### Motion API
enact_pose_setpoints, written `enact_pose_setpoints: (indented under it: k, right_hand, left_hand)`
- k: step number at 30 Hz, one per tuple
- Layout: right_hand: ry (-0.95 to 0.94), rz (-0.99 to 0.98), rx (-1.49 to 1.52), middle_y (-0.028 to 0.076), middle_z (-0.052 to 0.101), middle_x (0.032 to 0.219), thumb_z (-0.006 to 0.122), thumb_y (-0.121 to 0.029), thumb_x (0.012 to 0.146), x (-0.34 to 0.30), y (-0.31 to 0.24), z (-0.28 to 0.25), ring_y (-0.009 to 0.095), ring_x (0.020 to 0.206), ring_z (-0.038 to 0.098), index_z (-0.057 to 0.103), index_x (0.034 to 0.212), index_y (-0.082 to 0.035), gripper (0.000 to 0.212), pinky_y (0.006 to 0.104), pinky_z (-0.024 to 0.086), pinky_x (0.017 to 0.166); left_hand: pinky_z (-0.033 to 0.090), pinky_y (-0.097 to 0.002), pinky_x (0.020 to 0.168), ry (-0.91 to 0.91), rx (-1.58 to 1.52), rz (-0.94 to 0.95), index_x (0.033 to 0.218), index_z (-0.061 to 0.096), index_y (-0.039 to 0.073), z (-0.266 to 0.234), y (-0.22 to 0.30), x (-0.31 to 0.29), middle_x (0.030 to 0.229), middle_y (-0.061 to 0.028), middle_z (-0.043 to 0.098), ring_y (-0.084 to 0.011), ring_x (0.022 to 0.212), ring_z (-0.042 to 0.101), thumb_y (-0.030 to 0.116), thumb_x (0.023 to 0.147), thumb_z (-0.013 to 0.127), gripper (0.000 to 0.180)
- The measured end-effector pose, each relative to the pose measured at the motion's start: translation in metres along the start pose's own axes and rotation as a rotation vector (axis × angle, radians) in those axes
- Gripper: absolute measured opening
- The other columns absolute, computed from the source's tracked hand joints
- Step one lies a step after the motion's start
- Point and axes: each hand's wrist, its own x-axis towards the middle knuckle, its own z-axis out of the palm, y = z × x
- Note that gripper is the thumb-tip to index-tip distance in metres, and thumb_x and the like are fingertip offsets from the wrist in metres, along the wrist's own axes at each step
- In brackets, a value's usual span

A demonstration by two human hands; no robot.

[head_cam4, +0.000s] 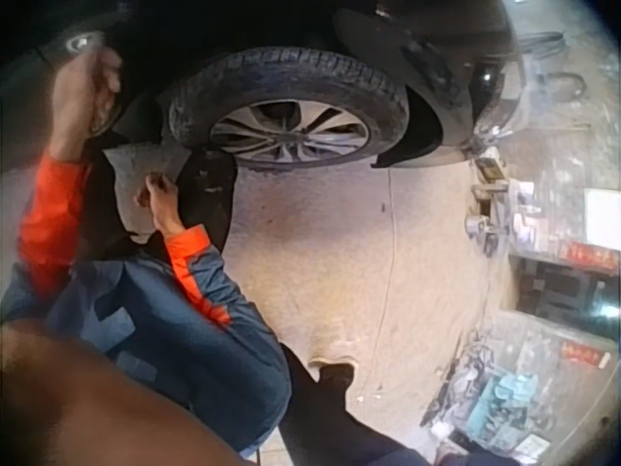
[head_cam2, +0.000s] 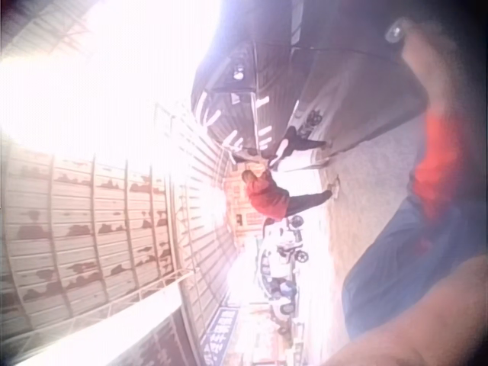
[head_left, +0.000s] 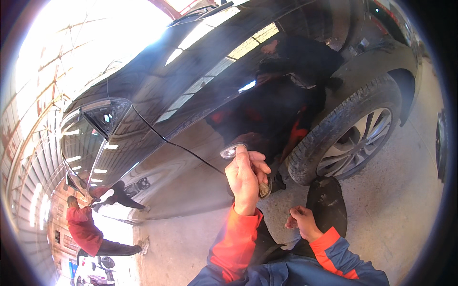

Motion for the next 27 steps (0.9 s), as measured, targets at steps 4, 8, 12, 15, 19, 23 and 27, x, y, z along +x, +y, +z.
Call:
enact_pose_setpoints:
  k: [4, 8, 12, 15, 19, 23, 27]
  right_hand:
    - [0.006, 0.002, -0.009, 0.009, 0.067, 0.072, 0.062, -0.019, 0.104, 0.002, 0.002, -0.001, 0.019, 0.061, 0.065, 0.063, 0.099, -0.004, 0.016, 0.0320, 0.052, 0.059]
    - [0.010, 0.009, -0.039, 0.010, 0.068, 0.073, 0.063, -0.022, 0.105, 0.003, 0.004, -0.003, 0.022, 0.061, 0.069, 0.060, 0.099, -0.006, 0.017, 0.0351, 0.058, 0.060]
    - [0.012, 0.004, -0.010, 0.009, 0.067, 0.073, 0.064, -0.020, 0.103, 0.002, 0.002, -0.002, 0.019, 0.061, 0.065, 0.063, 0.099, -0.003, 0.017, 0.0328, 0.053, 0.059]
    - [0.004, -0.002, -0.017, 0.009, 0.067, 0.073, 0.064, -0.019, 0.103, 0.001, 0.001, -0.001, 0.020, 0.061, 0.065, 0.063, 0.099, -0.003, 0.017, 0.0331, 0.053, 0.059]
    - [-0.007, -0.001, -0.027, 0.009, 0.067, 0.073, 0.063, -0.019, 0.103, 0.001, 0.003, -0.003, 0.021, 0.062, 0.066, 0.063, 0.101, -0.002, 0.017, 0.0345, 0.055, 0.061]
    - [-0.003, -0.003, -0.011, 0.008, 0.066, 0.072, 0.061, -0.020, 0.105, 0.006, 0.008, -0.004, 0.022, 0.060, 0.067, 0.060, 0.100, -0.007, 0.015, 0.0356, 0.057, 0.058]
    - [0.047, 0.016, -0.089, 0.008, 0.065, 0.070, 0.060, -0.022, 0.106, 0.009, 0.010, -0.005, 0.021, 0.059, 0.067, 0.061, 0.102, -0.007, 0.015, 0.0345, 0.056, 0.055]
  left_hand:
    - [0.040, -0.0282, 0.039, 0.008, -0.049, -0.064, 0.084, 0.063, 0.001, -0.002, 0.004, -0.001, 0.058, -0.0131, 0.061, -0.0148, 0.038, 0.044, 0.043, 0.112, 0.042, 0.055]
    - [0.041, -0.0290, 0.039, 0.008, -0.123, -0.075, 0.084, 0.061, 0.002, -0.003, 0.004, -0.001, 0.059, -0.0127, 0.060, -0.0159, 0.039, 0.045, 0.044, 0.112, 0.042, 0.054]
    - [0.041, -0.0288, 0.040, -0.017, -0.145, -0.092, 0.085, 0.061, 0.003, -0.003, 0.006, -0.002, 0.060, -0.0121, 0.061, -0.0152, 0.040, 0.046, 0.046, 0.112, 0.042, 0.054]
    - [0.041, -0.0282, 0.040, -0.030, -0.099, -0.093, 0.086, 0.061, 0.003, -0.003, 0.009, -0.004, 0.060, -0.0112, 0.061, -0.0139, 0.040, 0.046, 0.045, 0.112, 0.042, 0.053]
    - [0.040, -0.0250, 0.041, -0.092, -0.060, -0.102, 0.088, 0.064, 0.002, -0.009, 0.013, -0.003, 0.062, -0.0096, 0.064, -0.0104, 0.041, 0.046, 0.043, 0.114, 0.041, 0.053]
    - [0.041, -0.0222, 0.042, -0.138, 0.062, -0.105, 0.092, 0.070, 0.001, -0.019, 0.013, -0.001, 0.065, -0.0037, 0.067, -0.0075, 0.043, 0.051, 0.042, 0.112, 0.047, 0.051]
    - [0.039, -0.0231, 0.041, -0.186, -0.077, -0.117, 0.090, 0.069, 0.000, -0.020, 0.011, 0.001, 0.060, -0.0045, 0.064, -0.0081, 0.040, 0.048, 0.042, 0.112, 0.048, 0.052]
